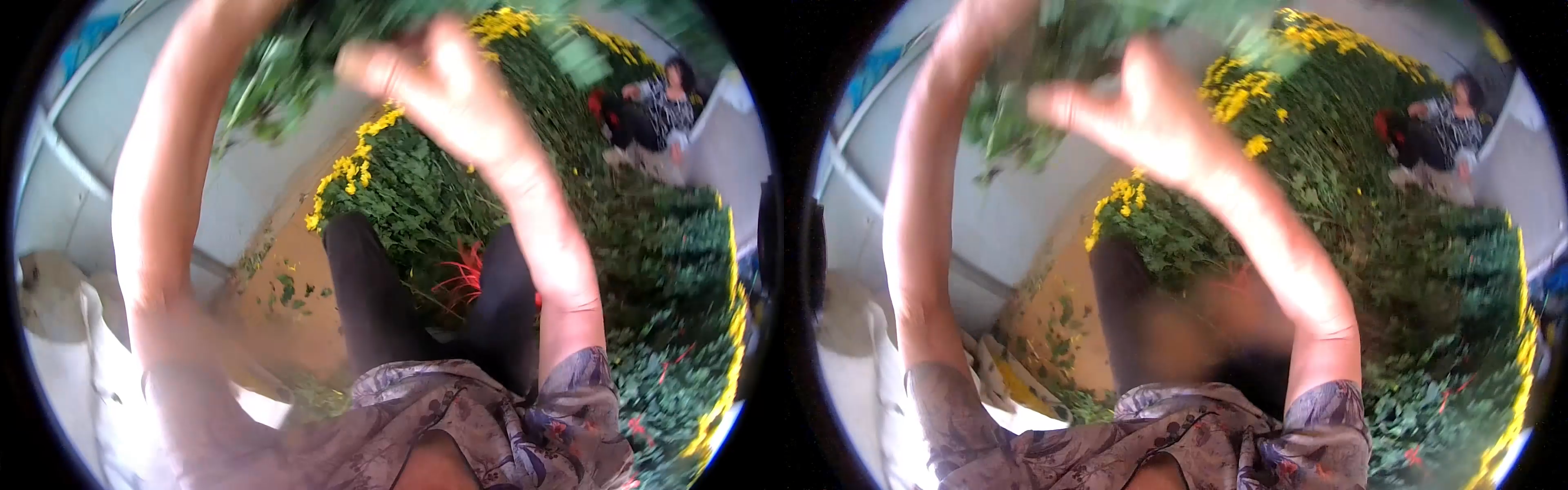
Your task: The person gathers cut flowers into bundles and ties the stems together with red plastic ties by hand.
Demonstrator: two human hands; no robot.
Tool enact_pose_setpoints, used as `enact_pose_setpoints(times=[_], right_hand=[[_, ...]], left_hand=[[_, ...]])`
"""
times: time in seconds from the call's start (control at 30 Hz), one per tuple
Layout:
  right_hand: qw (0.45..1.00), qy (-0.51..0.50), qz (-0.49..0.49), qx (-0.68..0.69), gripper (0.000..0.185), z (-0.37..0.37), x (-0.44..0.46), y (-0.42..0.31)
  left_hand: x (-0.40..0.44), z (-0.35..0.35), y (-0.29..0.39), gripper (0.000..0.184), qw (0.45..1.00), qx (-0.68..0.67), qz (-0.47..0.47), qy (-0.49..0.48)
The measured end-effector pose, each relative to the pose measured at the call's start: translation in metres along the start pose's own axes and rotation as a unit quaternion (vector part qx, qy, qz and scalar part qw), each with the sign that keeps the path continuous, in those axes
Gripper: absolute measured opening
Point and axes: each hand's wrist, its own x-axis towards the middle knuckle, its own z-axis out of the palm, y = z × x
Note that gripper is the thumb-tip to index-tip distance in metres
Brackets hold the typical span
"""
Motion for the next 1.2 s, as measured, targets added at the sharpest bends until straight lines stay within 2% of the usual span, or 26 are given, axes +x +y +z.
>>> enact_pose_setpoints(times=[0.03,0.07,0.13,0.17,0.27,0.3,0.37,0.4,0.47,0.53,0.57,0.6,0.63,0.67,0.7,0.73,0.83,0.87,0.9,0.93,0.97,1.0,1.03,1.07,1.1,1.2], right_hand=[[0.994,0.015,0.107,-0.033,0.054,0.003,-0.030,0.000],[0.988,0.001,0.147,0.048,0.068,0.015,-0.060,0.031],[0.941,-0.026,0.261,0.215,0.085,0.055,-0.130,0.072],[0.915,-0.049,0.316,0.244,0.094,0.075,-0.168,0.099],[0.847,-0.100,0.423,0.306,0.108,0.133,-0.259,0.155],[0.834,-0.043,0.475,0.278,0.098,0.155,-0.285,0.169],[0.801,-0.062,0.566,0.187,0.074,0.132,-0.285,0.154],[0.811,-0.035,0.562,0.158,0.054,0.114,-0.280,0.144],[0.817,-0.065,0.511,0.259,0.046,0.097,-0.280,0.140],[0.943,-0.065,0.315,0.086,0.037,0.092,-0.276,0.108],[0.953,-0.117,0.276,-0.052,0.031,0.093,-0.265,0.094],[0.984,-0.008,0.167,-0.054,0.031,0.092,-0.258,0.089],[0.992,0.101,0.052,-0.057,0.034,0.090,-0.252,0.086],[0.991,0.109,0.056,-0.057,0.034,0.080,-0.243,0.087],[0.980,0.102,-0.024,-0.167,0.043,0.066,-0.232,0.091],[0.952,0.092,-0.101,-0.274,0.054,0.051,-0.226,0.095],[0.925,-0.081,0.068,-0.364,0.097,0.011,-0.234,0.122],[0.807,0.014,0.053,-0.589,0.077,0.044,-0.260,0.161],[0.817,-0.093,0.074,-0.564,0.089,0.026,-0.253,0.146],[0.818,-0.201,0.090,-0.531,0.102,0.007,-0.244,0.133],[0.806,-0.138,0.085,-0.569,0.099,0.015,-0.248,0.149],[0.794,-0.072,0.080,-0.598,0.096,0.028,-0.250,0.164],[0.760,-0.106,0.084,-0.635,0.095,0.023,-0.249,0.161],[0.785,-0.145,0.086,-0.596,0.097,0.009,-0.245,0.153],[0.777,-0.148,0.100,-0.604,0.099,0.005,-0.241,0.151],[0.767,-0.154,0.144,-0.606,0.099,0.010,-0.238,0.155]], left_hand=[[-0.011,0.019,-0.004,0.052,0.995,-0.029,-0.080,-0.049],[-0.029,0.041,-0.017,0.072,0.975,0.013,-0.190,-0.117],[-0.088,0.092,-0.013,0.091,0.960,-0.099,-0.144,-0.219],[-0.125,0.123,-0.012,0.087,0.969,-0.158,-0.078,-0.171],[-0.235,0.190,-0.011,0.073,0.950,-0.172,-0.121,-0.230],[-0.250,0.204,-0.008,0.070,0.948,-0.180,-0.140,-0.224],[-0.279,0.231,0.000,0.063,0.941,-0.197,-0.178,-0.209],[-0.280,0.239,-0.004,0.066,0.913,-0.235,-0.233,-0.240],[-0.284,0.255,-0.011,0.072,0.843,-0.293,-0.346,-0.289],[-0.294,0.266,-0.021,0.088,0.901,-0.196,-0.225,-0.316],[-0.272,0.260,-0.003,0.073,0.899,-0.160,-0.219,-0.343],[-0.273,0.264,-0.001,0.073,0.896,-0.164,-0.214,-0.353],[-0.274,0.267,0.000,0.091,0.898,-0.104,-0.213,-0.370],[-0.275,0.270,0.002,0.110,0.898,-0.045,-0.211,-0.383],[-0.274,0.266,0.006,0.095,0.869,-0.037,-0.230,-0.437],[-0.272,0.270,0.008,0.095,0.865,-0.036,-0.229,-0.444],[-0.270,0.281,0.025,0.069,0.879,0.154,-0.051,-0.448],[-0.271,0.282,0.026,0.061,0.871,0.214,0.005,-0.442],[-0.261,0.285,0.025,0.070,0.811,0.253,0.025,-0.527],[-0.245,0.269,0.025,0.081,0.860,0.017,-0.125,-0.494],[-0.221,0.253,0.015,0.087,0.786,-0.203,-0.282,-0.512],[-0.206,0.237,-0.002,0.092,0.652,-0.404,-0.420,-0.485],[-0.201,0.228,-0.017,0.098,0.626,-0.447,-0.467,-0.437],[-0.199,0.222,-0.027,0.103,0.598,-0.486,-0.508,-0.385],[-0.199,0.216,-0.025,0.106,0.659,-0.416,-0.510,-0.364],[-0.213,0.236,0.002,0.126,0.794,-0.080,-0.201,-0.568]])
